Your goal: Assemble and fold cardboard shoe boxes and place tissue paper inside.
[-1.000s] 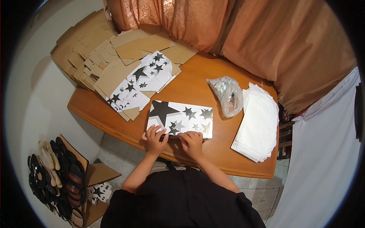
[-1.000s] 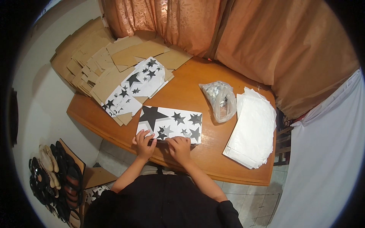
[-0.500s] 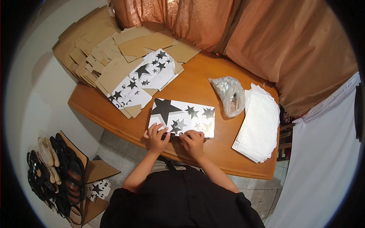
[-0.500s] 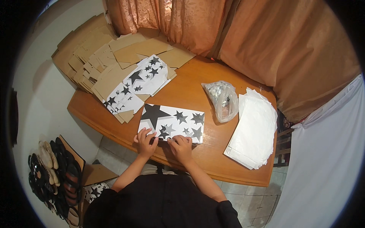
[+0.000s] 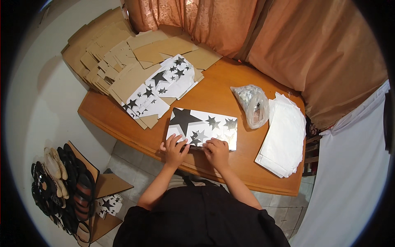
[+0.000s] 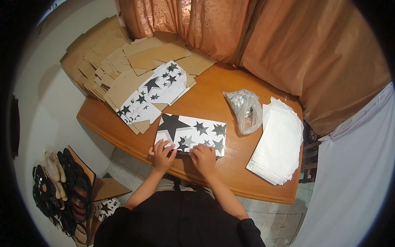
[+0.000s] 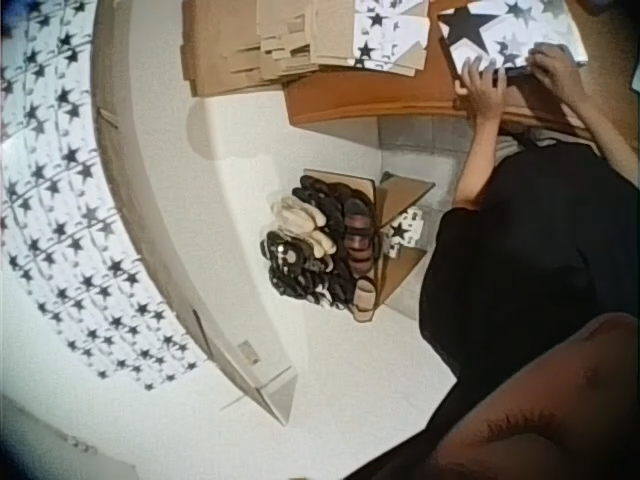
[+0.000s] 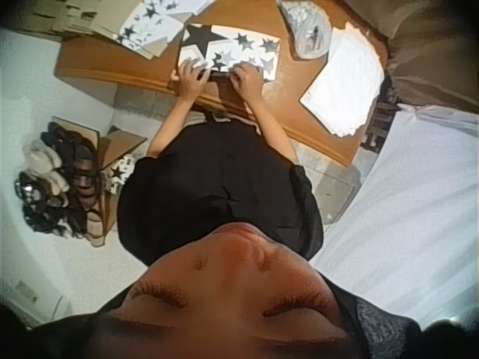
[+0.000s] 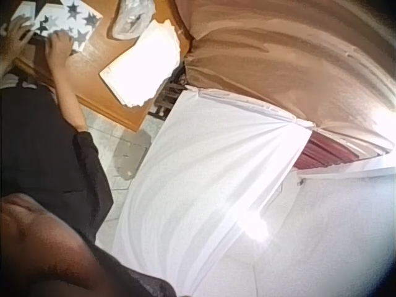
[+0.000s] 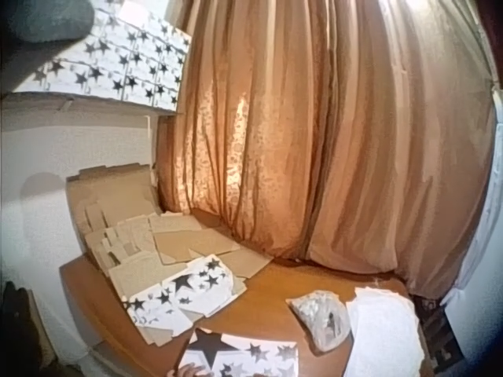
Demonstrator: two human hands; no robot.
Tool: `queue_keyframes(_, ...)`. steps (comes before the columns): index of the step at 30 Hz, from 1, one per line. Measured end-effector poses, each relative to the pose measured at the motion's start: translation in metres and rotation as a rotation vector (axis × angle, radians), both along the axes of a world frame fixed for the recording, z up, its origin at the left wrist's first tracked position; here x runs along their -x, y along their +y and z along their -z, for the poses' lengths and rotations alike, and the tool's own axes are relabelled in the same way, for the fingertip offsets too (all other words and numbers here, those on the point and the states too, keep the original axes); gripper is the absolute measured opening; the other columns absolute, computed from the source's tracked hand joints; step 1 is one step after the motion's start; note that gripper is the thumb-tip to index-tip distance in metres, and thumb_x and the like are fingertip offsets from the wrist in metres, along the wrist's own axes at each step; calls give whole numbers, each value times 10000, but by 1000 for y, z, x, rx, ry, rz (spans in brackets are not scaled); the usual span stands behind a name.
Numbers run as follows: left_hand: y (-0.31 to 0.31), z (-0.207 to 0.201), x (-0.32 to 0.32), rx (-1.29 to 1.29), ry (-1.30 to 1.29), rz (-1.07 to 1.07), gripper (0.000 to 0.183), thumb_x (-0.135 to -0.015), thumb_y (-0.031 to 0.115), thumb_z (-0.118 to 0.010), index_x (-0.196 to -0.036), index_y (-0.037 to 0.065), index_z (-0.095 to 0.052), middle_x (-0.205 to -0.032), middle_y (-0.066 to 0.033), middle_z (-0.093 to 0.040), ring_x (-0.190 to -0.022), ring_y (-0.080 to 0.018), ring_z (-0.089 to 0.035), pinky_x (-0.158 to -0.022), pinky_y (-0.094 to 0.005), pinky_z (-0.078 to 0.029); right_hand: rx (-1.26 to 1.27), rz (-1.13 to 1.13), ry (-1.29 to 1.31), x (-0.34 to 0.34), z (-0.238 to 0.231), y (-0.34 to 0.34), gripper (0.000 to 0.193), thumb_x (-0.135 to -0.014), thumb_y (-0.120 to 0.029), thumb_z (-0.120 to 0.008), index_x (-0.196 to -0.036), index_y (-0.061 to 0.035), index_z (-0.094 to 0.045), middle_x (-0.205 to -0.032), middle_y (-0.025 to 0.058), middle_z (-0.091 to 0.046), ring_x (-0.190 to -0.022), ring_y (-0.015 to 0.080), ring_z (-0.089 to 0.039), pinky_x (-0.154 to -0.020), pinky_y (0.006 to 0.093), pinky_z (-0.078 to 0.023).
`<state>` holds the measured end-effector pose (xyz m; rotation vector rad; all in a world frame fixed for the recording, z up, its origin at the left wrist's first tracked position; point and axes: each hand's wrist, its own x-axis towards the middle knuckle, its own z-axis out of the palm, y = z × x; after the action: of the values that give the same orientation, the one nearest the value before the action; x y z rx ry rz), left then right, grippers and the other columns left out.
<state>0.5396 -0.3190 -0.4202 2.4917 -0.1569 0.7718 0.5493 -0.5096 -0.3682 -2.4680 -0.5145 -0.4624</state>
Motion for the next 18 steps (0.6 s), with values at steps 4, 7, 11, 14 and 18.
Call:
queue_keyframes(4, -2, -6, 4, 43, 41, 11, 229, -762, 314, -665, -957, 193, -676, -1148, 5, -560, -1173, -230, -434, -932, -517, -169, -18, -111, 149, -10, -16, -21, 229, -707, -247, -727, -904, -141, -677, -951, 20, -634, -928, 208, -586, -810, 354, -366)
queue_keyframes(7, -14, -17, 4, 46, 90, 33, 346, -779, 381, -654, -1078, 208, -650, -1226, -22, -536, -1228, -249, -403, -936, -580, -148, 68, -10, -14, -11, -16, -24, 376, -713, -309, -723, -1034, -129, -646, -1073, 115, -590, -992, 283, -566, -839, 386, -380)
queue_keyframes(11, -38, -22, -2, -35, 168, 15, 369, -793, 411, -635, -1129, 260, -635, -1292, -17, -505, -1234, -247, -399, -916, -623, -161, 151, 60, -188, -8, 6, -11, 344, -723, -308, -708, -1012, -131, -650, -1056, 107, -602, -993, 293, -572, -815, 415, -409)
queue_keyframes(14, -36, -2, -6, -22, 126, -10, 325, -804, 379, -630, -1111, 274, -644, -1293, -10, -504, -1232, -238, -401, -916, -615, -164, 185, 109, -186, -12, 3, -3, 311, -745, -318, -673, -984, -120, -646, -1040, 98, -608, -1003, 280, -565, -863, 421, -379)
queue_keyframes(18, -34, 3, -7, 54, 67, 16, 294, -798, 330, -646, -1091, 296, -652, -1210, 21, -547, -1223, -227, -400, -913, -600, -171, -114, 80, 137, -56, -17, -29, 325, -749, -310, -664, -968, -70, -643, -1094, 136, -585, -1011, 289, -545, -901, 442, -366)
